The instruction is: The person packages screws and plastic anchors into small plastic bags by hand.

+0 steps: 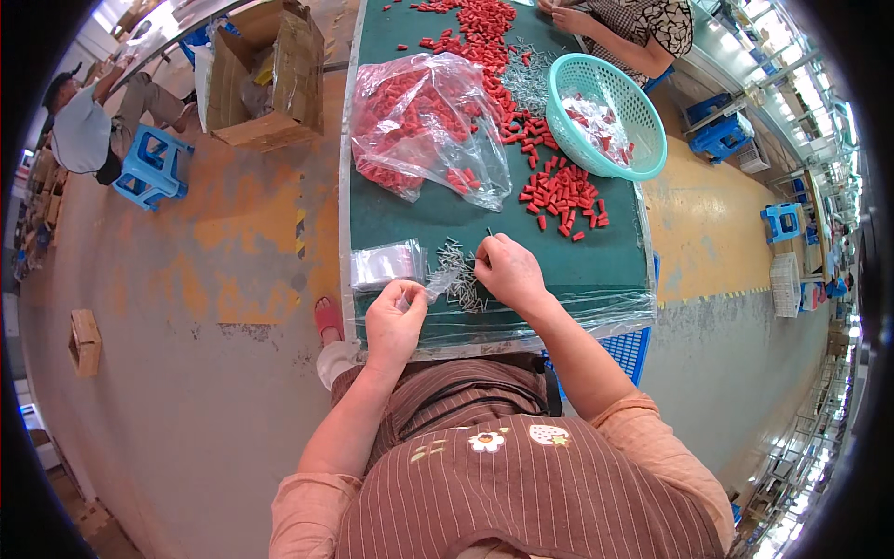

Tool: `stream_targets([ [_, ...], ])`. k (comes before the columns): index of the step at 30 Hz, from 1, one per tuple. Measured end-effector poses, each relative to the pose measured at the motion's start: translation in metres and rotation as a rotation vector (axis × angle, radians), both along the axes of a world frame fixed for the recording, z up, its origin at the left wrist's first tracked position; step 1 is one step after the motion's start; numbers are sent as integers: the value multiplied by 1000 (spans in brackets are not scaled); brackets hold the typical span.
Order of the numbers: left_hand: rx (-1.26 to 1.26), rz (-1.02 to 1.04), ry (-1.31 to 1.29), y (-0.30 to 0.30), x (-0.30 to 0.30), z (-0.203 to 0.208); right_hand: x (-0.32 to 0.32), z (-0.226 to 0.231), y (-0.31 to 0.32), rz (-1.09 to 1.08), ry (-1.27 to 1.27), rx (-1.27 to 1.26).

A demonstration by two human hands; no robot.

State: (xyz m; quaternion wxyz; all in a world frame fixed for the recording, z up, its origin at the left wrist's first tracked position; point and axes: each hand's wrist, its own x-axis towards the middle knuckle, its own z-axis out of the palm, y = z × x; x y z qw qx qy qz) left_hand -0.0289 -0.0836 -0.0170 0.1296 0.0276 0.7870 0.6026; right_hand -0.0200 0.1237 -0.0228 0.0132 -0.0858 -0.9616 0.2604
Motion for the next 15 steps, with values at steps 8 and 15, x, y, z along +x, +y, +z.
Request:
stream_targets([
  [8,-36,-10,-70,2,0,14,-4,4,-4,62,5,58],
  [15,-63,-28,-12,-3,0,10,-14,3,-1,217,-36,239],
])
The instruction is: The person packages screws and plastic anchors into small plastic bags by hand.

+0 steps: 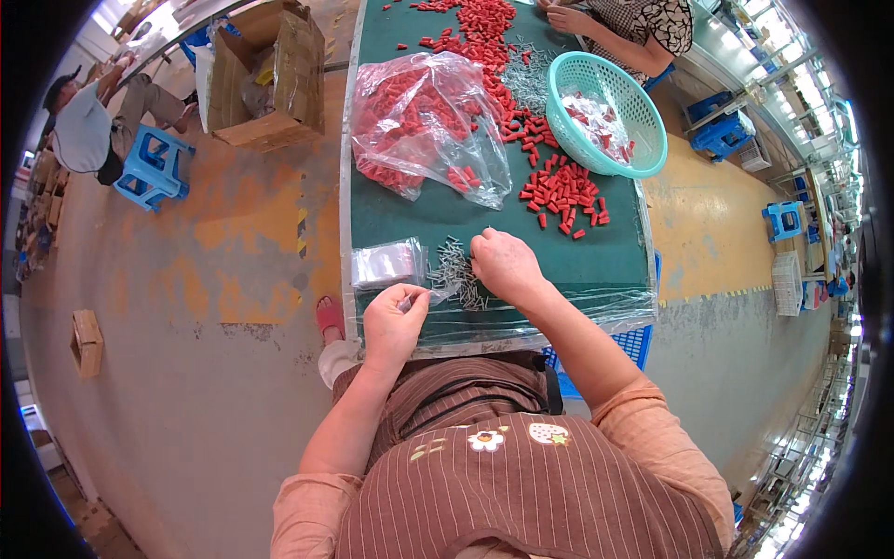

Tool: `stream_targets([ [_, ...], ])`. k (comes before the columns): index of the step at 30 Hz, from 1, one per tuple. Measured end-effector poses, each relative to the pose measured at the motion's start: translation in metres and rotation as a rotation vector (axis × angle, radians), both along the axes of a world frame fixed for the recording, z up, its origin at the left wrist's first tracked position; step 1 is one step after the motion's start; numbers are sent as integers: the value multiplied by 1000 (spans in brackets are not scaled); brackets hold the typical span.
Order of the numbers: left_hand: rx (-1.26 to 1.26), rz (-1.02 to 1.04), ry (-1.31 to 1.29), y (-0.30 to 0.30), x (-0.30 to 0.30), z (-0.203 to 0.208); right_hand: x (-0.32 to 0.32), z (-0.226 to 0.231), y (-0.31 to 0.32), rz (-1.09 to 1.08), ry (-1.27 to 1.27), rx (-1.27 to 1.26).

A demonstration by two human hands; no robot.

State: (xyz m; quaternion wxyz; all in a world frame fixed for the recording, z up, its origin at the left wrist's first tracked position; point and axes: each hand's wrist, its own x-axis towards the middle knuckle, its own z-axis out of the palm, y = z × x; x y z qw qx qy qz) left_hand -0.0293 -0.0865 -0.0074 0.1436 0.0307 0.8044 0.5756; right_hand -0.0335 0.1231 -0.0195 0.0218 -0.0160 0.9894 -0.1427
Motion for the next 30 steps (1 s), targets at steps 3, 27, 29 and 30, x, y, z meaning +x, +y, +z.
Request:
stream_targets([
  [3,2,14,11,2,0,4,0,2,2,46,-17,62],
  [27,-170,-92,-17,21,-4,16,15,-4,22,-93,-28,-34],
  [29,-190,-100,-14,25,-7,19,13,-4,19,-30,-2,104],
  [30,-197,-112,-2,27,-8,20,12,-3,19,-30,-1,104],
])
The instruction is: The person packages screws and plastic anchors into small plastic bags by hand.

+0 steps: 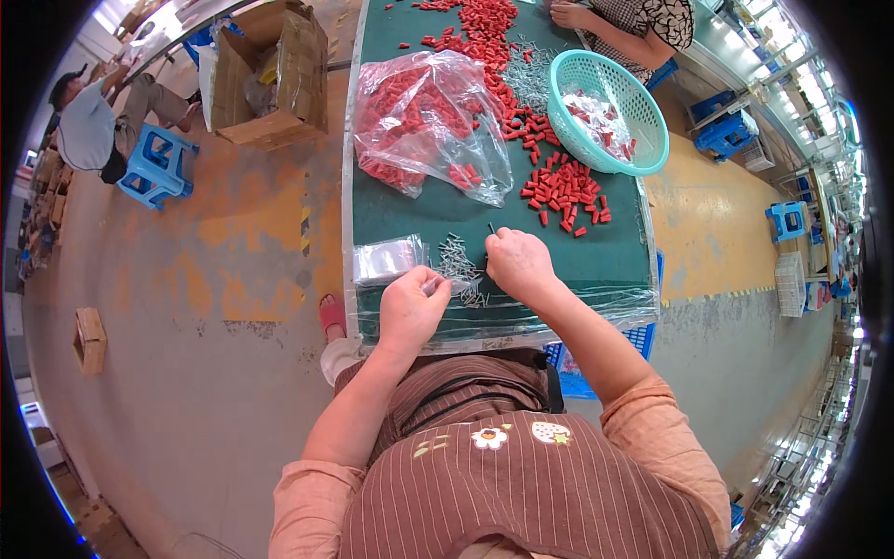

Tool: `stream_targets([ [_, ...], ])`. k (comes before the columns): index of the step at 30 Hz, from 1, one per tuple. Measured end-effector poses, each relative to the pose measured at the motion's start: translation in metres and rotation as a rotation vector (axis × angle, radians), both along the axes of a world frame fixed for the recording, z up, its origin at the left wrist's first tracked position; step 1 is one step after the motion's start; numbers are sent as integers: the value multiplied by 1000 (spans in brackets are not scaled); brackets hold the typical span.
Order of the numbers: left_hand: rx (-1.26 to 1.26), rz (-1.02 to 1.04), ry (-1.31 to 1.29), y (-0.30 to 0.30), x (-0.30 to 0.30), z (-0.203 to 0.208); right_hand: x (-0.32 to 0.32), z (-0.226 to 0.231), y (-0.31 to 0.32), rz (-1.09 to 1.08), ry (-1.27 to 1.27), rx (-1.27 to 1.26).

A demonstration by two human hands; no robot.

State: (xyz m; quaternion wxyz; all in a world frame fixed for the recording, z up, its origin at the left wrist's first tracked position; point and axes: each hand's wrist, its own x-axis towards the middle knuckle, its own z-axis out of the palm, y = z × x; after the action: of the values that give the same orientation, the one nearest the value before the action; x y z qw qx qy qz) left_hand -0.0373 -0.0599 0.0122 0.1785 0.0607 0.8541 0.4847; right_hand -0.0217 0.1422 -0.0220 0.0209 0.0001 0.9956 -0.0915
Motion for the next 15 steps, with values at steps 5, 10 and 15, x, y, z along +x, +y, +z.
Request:
stream_targets([
  [5,21,-19,58,7,-4,-6,-1,30,5,-122,-12,-577],
  [10,58,-78,-71,19,-5,2,18,49,-20,107,170,-1069],
  [15,120,-90,-134,23,-5,3,24,34,-15,82,210,-950],
])
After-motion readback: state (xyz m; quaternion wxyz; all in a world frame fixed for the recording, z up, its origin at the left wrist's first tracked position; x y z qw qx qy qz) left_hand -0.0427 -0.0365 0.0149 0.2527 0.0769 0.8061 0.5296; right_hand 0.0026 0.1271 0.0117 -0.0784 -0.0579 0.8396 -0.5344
